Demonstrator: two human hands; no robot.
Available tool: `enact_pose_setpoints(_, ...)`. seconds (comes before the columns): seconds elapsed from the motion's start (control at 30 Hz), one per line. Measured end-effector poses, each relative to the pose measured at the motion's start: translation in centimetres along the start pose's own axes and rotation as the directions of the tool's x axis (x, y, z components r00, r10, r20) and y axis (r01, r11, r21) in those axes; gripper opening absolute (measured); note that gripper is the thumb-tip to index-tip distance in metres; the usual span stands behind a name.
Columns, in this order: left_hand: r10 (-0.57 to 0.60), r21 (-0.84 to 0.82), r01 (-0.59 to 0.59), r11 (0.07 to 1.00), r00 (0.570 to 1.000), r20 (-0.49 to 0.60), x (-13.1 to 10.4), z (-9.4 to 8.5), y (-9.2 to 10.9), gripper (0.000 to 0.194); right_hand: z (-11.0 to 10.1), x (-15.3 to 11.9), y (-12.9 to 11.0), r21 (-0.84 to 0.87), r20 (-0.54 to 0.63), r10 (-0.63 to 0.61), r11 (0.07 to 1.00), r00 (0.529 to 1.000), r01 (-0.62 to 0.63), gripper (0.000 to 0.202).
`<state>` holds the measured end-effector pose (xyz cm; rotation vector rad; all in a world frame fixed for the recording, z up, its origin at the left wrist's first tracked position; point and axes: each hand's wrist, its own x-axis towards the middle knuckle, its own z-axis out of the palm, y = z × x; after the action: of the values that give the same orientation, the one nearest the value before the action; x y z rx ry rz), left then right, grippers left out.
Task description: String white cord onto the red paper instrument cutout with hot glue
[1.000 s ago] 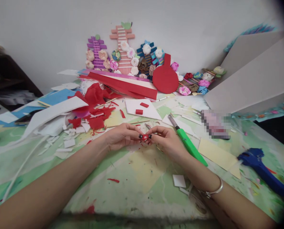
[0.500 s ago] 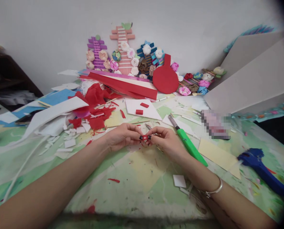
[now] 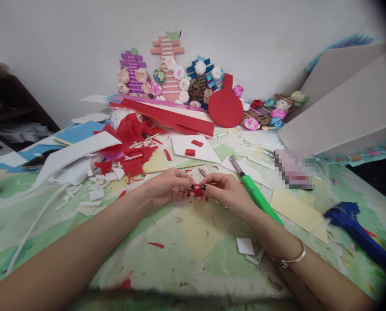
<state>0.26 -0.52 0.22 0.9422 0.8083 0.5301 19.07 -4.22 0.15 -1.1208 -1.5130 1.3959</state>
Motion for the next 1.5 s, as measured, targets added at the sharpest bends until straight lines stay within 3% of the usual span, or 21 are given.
enact_pose_setpoints(0.23,-0.026,0.056,0.025,0.998,0.999,0.023,0.3,-0.4,-0.2,0.008,0.0,0.2,0.5,0.094,0.066,0.122,0.987,0.990,-0.128,0.011)
enact_pose_setpoints(0.53,0.102,0.125,-0.115,0.985,0.989,0.110,0.3,-0.4,-0.4,0.023,0.0,0.3,0.6,0.098,0.001,0.126,0.987,0.992,-0.125,0.010)
enact_pose_setpoints(0.9,0.090,0.149,-0.108,0.983,0.989,0.118,0.7,-0.9,-0.8,0.018,0.0,0.1,0.3,0.095,0.022,0.122,0.988,0.992,-0.124,0.009)
enact_pose_setpoints(1.33,0.062,0.057,-0.067,0.996,0.995,0.074,0.0,0.4,-0.4,0.015,0.0,-0.1,0.8,0.089,0.048,0.061,0.994,0.997,-0.065,0.011)
enact_pose_setpoints(1.5,0.057,0.012,-0.057,0.998,0.998,0.003,0.2,0.8,-0.9,0.014,0.5,-0.4,1.0,0.179,-0.013,0.134,0.975,0.991,-0.130,0.008)
